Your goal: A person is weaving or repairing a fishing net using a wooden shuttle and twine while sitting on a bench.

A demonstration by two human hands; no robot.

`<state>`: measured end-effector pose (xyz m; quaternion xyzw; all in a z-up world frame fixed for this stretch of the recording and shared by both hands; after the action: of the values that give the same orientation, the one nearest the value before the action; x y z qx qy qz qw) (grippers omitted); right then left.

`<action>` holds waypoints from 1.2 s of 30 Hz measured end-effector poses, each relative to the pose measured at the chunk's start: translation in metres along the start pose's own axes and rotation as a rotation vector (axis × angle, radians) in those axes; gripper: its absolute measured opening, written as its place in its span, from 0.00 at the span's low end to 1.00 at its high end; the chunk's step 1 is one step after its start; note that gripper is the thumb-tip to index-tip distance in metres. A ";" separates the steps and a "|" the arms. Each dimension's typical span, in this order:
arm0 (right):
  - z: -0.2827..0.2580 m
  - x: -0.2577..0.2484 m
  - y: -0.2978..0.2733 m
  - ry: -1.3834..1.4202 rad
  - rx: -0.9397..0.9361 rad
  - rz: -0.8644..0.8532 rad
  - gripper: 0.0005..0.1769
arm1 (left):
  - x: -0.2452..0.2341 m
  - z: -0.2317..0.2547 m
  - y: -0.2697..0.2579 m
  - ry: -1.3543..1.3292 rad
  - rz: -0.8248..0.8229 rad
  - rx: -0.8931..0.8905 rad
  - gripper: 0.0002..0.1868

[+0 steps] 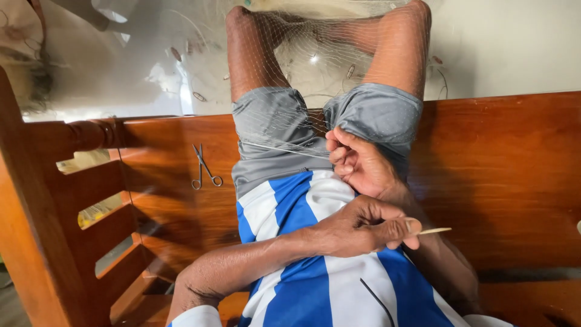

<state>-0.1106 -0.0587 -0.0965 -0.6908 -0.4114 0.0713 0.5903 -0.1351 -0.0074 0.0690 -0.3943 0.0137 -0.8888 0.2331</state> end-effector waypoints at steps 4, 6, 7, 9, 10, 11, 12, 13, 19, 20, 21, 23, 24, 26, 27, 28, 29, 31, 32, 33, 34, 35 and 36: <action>-0.005 -0.003 0.000 0.012 -0.126 0.034 0.18 | -0.016 -0.013 -0.002 -0.019 0.115 0.012 0.11; -0.007 -0.005 -0.004 0.010 -0.180 0.052 0.18 | -0.030 -0.004 -0.008 0.024 0.179 0.050 0.08; -0.009 -0.004 -0.005 -0.010 -0.195 0.024 0.15 | -0.044 0.012 -0.012 0.170 0.288 0.156 0.07; -0.007 -0.006 -0.005 -0.026 -0.210 -0.004 0.12 | -0.069 0.030 -0.024 0.318 0.396 0.261 0.07; -0.007 -0.009 -0.004 -0.039 -0.259 0.013 0.13 | -0.087 0.038 -0.034 0.448 0.497 0.317 0.07; -0.005 -0.014 -0.004 -0.052 -0.302 0.034 0.15 | -0.103 0.045 -0.045 0.576 0.602 0.366 0.09; -0.003 -0.017 -0.004 -0.049 -0.295 0.036 0.15 | -0.106 0.050 -0.049 0.575 0.604 0.359 0.09; -0.004 -0.018 -0.004 -0.057 -0.311 0.032 0.14 | -0.111 0.061 -0.055 0.719 0.701 0.375 0.08; 0.000 -0.027 -0.001 -0.041 -0.349 -0.094 0.10 | -0.121 0.070 -0.062 0.981 0.842 0.422 0.05; 0.001 -0.028 -0.001 -0.030 -0.359 -0.147 0.11 | -0.119 0.069 -0.061 0.984 0.834 0.445 0.05; 0.002 -0.030 0.001 -0.038 -0.356 -0.150 0.11 | -0.120 0.067 -0.060 0.980 0.842 0.447 0.05; 0.003 -0.030 0.002 -0.040 -0.374 -0.219 0.12 | -0.119 0.065 -0.058 0.967 0.847 0.487 0.04; 0.001 -0.028 0.003 -0.043 -0.370 -0.222 0.12 | -0.118 0.066 -0.058 0.967 0.852 0.487 0.04; -0.003 -0.023 0.000 -0.060 -0.381 -0.266 0.12 | -0.116 0.068 -0.059 0.939 0.870 0.506 0.05; -0.003 -0.022 0.000 -0.060 -0.381 -0.266 0.12 | -0.116 0.066 -0.058 0.940 0.869 0.507 0.05; -0.003 -0.021 -0.002 -0.061 -0.382 -0.272 0.12 | -0.116 0.065 -0.058 0.939 0.869 0.507 0.05; -0.004 -0.019 -0.002 -0.061 -0.385 -0.279 0.12 | -0.116 0.064 -0.057 0.940 0.867 0.509 0.05; -0.001 -0.027 0.003 -0.069 -0.379 -0.263 0.12 | -0.114 0.064 -0.055 0.932 0.868 0.516 0.05; 0.001 -0.031 0.007 -0.079 -0.370 -0.246 0.13 | -0.114 0.065 -0.054 0.922 0.872 0.521 0.05; 0.001 -0.029 0.007 -0.074 -0.373 -0.246 0.13 | -0.115 0.064 -0.054 0.926 0.867 0.521 0.05; 0.002 -0.029 0.007 -0.069 -0.361 -0.226 0.12 | -0.117 0.063 -0.053 0.904 0.868 0.536 0.05; 0.002 -0.029 0.008 -0.065 -0.350 -0.206 0.12 | -0.119 0.062 -0.053 0.881 0.866 0.552 0.05; 0.003 -0.028 0.008 -0.060 -0.355 -0.206 0.12 | -0.119 0.061 -0.052 0.884 0.860 0.553 0.05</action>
<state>-0.1266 -0.0745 -0.1146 -0.7358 -0.5035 -0.0423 0.4510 -0.0439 0.0993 0.0398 0.1212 0.0354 -0.7655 0.6309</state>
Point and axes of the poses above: each hand's wrist, its own y-axis towards the middle knuckle, its own x-axis out of the palm, z = x × y, the point moved 8 cm from there along y, towards the middle knuckle, and after that the axes turned 6 degrees about z, right-handed, at the moved point
